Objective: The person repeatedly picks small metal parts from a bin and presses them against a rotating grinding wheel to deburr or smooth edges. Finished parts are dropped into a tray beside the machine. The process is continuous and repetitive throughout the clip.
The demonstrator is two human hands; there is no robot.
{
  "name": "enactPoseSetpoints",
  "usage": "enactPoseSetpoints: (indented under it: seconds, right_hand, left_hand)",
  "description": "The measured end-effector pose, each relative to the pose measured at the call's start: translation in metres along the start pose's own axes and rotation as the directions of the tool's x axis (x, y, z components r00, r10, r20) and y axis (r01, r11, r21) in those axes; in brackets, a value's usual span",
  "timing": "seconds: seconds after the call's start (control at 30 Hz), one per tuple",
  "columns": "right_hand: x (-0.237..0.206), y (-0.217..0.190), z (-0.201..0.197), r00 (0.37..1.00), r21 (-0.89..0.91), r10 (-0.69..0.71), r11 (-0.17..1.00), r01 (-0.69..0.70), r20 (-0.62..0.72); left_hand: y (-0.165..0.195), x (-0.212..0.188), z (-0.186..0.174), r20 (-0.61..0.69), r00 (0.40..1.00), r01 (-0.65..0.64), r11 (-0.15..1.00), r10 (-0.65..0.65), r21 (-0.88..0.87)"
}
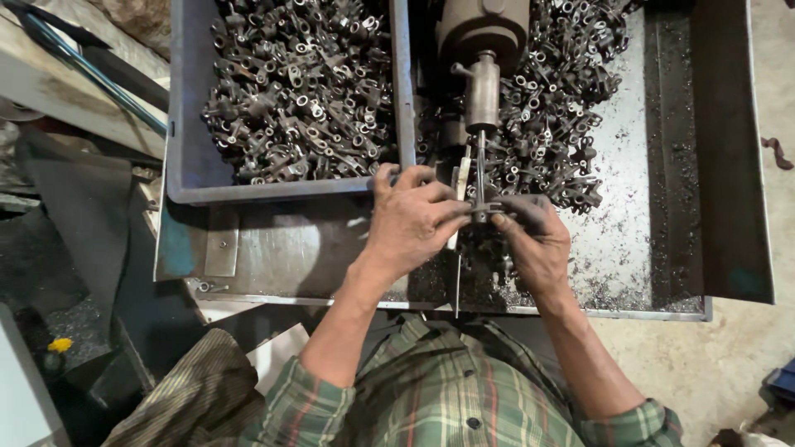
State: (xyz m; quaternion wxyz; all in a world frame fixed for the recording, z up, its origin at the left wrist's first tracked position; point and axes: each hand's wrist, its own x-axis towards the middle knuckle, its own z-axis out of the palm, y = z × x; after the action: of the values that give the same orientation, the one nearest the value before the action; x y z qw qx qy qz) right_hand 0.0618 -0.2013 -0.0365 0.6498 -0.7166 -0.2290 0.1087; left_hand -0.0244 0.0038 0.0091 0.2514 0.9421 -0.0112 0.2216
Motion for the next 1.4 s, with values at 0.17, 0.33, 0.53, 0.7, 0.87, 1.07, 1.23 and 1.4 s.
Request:
enactPoseSetpoints:
  seconds: [0.17,0.33,0.53,0.7,0.87,1.07,1.23,1.4]
  right_hand:
    - [0.005,-0.004,-0.001,1.0,-0.16,-0.02,0.987,0.017,-0.018]
    - [0.011,-0.017,-0.002,0.994,-0.41,-0.112,0.906,0.109,0.016]
    - [0.014,-0.026,0.003,0.995,-0.466,-0.098,0.88,0.09,0.006]
    - [0.018,-0.023,0.008,0.996,-0.468,-0.073,0.883,0.044,-0.044]
    - [0.024,-0.018,0.011,0.995,-0.408,-0.084,0.912,0.053,-0.059]
    - [0.022,-0.007,0.01,0.998,-0.353,-0.047,0.935,0.029,-0.042]
    - [0.027,-0.01,0.002,1.0,-0.202,0.012,0.979,-0.014,-0.008]
    - [0.037,-0.02,-0.009,0.957,0.032,0.247,0.967,-0.254,0.152]
  left_hand:
    - [0.007,-0.001,0.01,-0.074,0.997,0.033,0.998,-0.029,0.05]
    - [0.013,0.002,0.012,-0.122,0.991,0.055,0.996,-0.047,0.069]
    - [0.014,0.004,0.013,-0.15,0.986,0.076,0.996,-0.068,0.052]
    - [0.014,0.007,0.017,-0.17,0.982,0.096,0.992,-0.08,0.085]
    - [0.013,0.013,0.021,-0.187,0.978,0.11,0.989,-0.09,0.098]
    - [0.012,0.01,0.027,-0.164,0.978,0.146,0.983,-0.127,0.109]
    - [0.019,0.01,0.027,-0.201,0.97,0.158,0.982,-0.135,0.107]
    - [0.021,0.012,0.021,-0.179,0.977,0.135,0.986,-0.117,0.094]
